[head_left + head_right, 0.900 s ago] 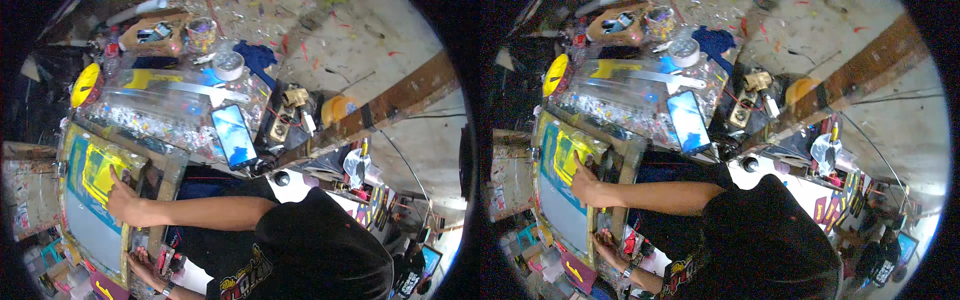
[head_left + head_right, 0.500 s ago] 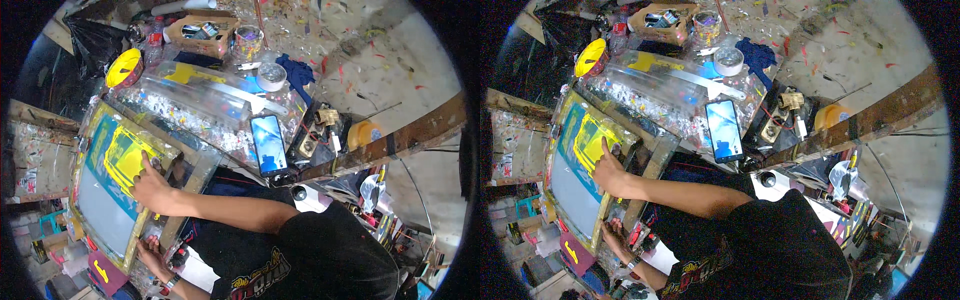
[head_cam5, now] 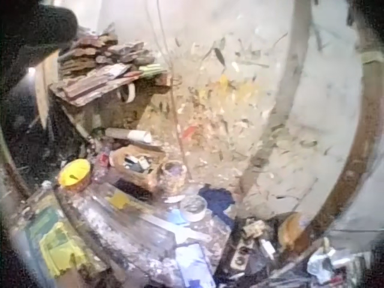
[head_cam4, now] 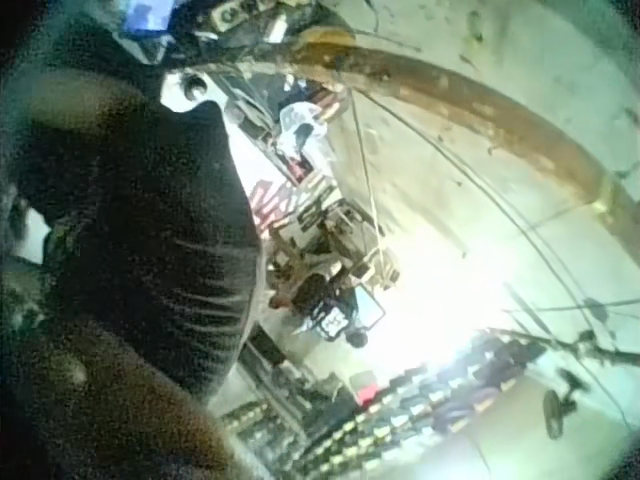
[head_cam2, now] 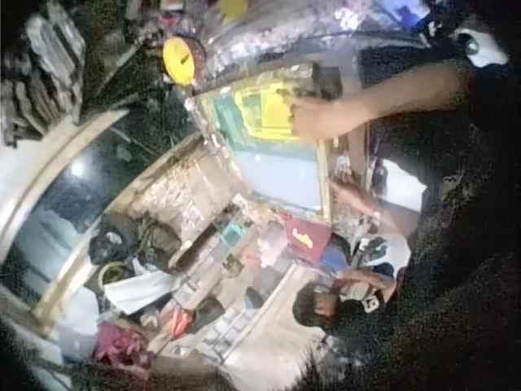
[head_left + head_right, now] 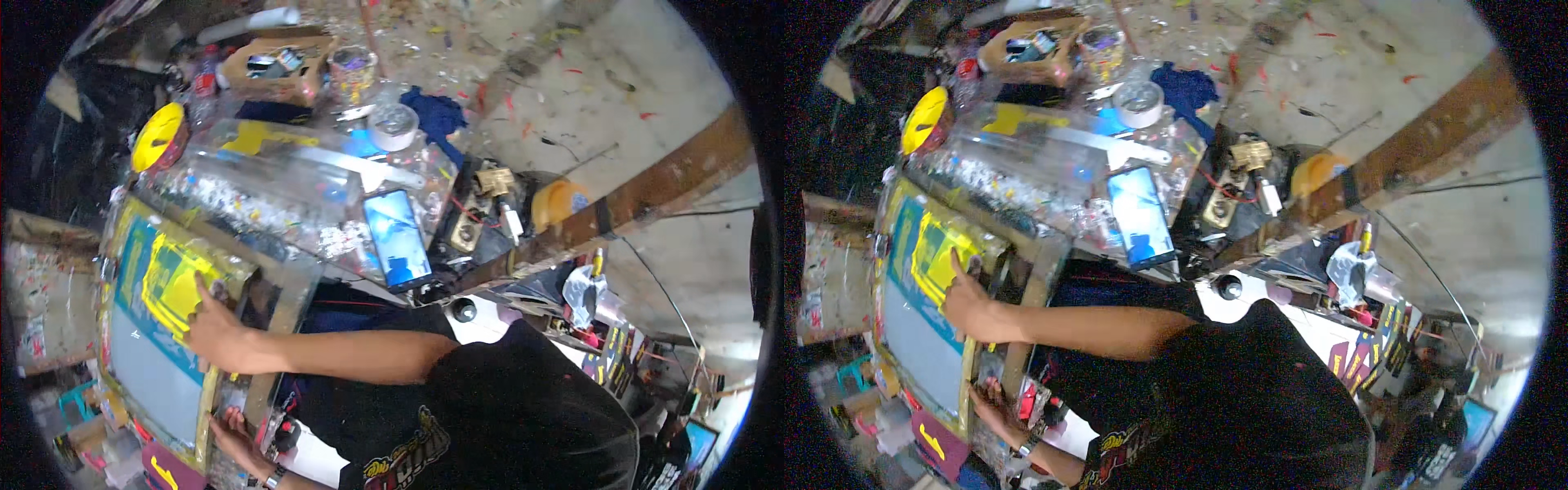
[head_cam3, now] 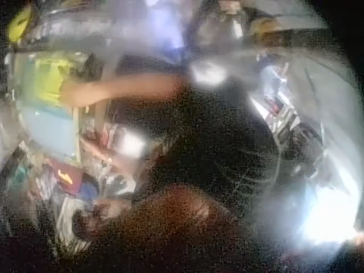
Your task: The person applies yellow ink to a screen and uses a squeegee to print a logo onto hats, placing each finished hat aside.
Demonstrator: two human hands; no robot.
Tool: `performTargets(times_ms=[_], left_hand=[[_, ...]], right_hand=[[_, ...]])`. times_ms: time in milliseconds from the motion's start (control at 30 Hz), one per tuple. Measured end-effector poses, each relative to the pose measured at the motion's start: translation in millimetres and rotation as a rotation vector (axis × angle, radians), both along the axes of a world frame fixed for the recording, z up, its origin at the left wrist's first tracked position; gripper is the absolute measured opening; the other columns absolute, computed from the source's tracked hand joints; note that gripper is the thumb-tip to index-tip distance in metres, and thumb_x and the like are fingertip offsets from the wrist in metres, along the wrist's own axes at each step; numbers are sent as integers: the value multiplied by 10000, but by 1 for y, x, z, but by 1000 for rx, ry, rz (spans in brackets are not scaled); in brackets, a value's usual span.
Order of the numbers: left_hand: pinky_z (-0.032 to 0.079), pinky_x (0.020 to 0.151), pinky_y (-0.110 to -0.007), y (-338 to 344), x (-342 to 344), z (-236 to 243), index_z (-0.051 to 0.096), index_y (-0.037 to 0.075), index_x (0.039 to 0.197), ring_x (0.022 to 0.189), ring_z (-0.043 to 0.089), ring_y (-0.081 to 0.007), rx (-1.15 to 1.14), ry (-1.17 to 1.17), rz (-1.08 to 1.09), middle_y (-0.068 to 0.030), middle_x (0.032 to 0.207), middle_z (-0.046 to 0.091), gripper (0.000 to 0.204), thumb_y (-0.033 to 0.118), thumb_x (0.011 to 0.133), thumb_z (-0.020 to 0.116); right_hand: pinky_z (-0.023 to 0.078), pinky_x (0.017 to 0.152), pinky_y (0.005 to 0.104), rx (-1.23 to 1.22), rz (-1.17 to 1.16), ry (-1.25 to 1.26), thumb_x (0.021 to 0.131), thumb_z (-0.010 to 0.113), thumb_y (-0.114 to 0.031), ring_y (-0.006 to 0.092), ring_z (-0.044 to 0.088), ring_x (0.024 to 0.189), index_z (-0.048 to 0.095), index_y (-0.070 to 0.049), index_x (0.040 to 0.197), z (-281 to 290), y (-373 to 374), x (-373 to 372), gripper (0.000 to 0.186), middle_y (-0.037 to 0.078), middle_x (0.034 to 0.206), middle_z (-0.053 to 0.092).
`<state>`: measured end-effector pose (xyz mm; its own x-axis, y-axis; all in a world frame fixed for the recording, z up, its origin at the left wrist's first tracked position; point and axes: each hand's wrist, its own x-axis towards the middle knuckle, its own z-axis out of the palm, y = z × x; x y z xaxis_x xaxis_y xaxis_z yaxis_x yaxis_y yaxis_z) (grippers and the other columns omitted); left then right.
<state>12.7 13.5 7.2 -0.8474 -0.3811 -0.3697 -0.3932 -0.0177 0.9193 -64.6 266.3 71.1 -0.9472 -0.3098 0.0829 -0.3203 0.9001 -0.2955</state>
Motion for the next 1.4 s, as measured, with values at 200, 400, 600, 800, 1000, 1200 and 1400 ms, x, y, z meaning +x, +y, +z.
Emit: performTargets(times_ms=[200, 400, 600, 800, 1000, 1200, 1400], left_hand=[[487, 884, -323, -15, -3, -6, 536, -27, 1235, 999, 586, -220, 25, -20, -91, -143, 1092, 601, 523, 431, 982, 548], [525, 819, -303, 6, 0, 7, 554, -43, 1150, 869, 627, -207, -27, 44, -52, -122, 955, 633, 498, 428, 990, 539], [503, 847, -318, -3, -2, 0, 562, -52, 1114, 929, 600, -213, -2, 17, -43, -122, 974, 611, 537, 465, 970, 565], [496, 838, -308, 5, 1, 1, 567, -65, 1070, 934, 595, -217, -7, 0, -47, -127, 971, 605, 565, 490, 961, 570], [531, 778, -314, -10, -3, -4, 542, -58, 1091, 856, 623, -230, 20, -41, -52, -148, 934, 621, 504, 434, 981, 553], [552, 661, -322, 6, -2, 1, 524, -44, 1056, 749, 661, -253, 128, 69, -48, -172, 861, 648, 437, 386, 988, 563], [547, 668, -299, 10, 1, 12, 512, -47, 1053, 767, 670, -244, 68, 13, 18, -178, 853, 654, 459, 404, 986, 563]], right_hand=[[44, 1068, 792, 15, -22, 55, 756, 679, -237, 235, 676, 934, 765, -139, 851, -2, 1, 0, 161, 60, 851, 718], [23, 1105, 753, -54, -17, 64, 736, 684, -169, 279, 689, 925, 737, -110, 896, 0, 1, 1, 179, 103, 856, 692], [20, 1085, 773, -41, -50, 94, 761, 667, -224, 240, 693, 934, 770, -133, 832, -4, -2, -2, 155, 60, 834, 725], [14, 1122, 727, -43, -41, 44, 751, 673, -175, 261, 691, 908, 739, -118, 851, 4, 5, 3, 132, 79, 801, 702], [34, 1142, 685, -36, 15, -50, 812, 656, -245, 289, 675, 1005, 736, -95, 989, 3, -1, -1, 245, 93, 928, 721], [68, 1125, 694, -21, 24, -48, 837, 648, -192, 336, 668, 1016, 658, -72, 1157, 23, 18, 8, 341, 137, 1067, 688], [88, 1112, 708, -63, 9, 64, 797, 663, -134, 337, 678, 961, 680, -58, 1099, 12, 12, 10, 312, 144, 980, 694]])
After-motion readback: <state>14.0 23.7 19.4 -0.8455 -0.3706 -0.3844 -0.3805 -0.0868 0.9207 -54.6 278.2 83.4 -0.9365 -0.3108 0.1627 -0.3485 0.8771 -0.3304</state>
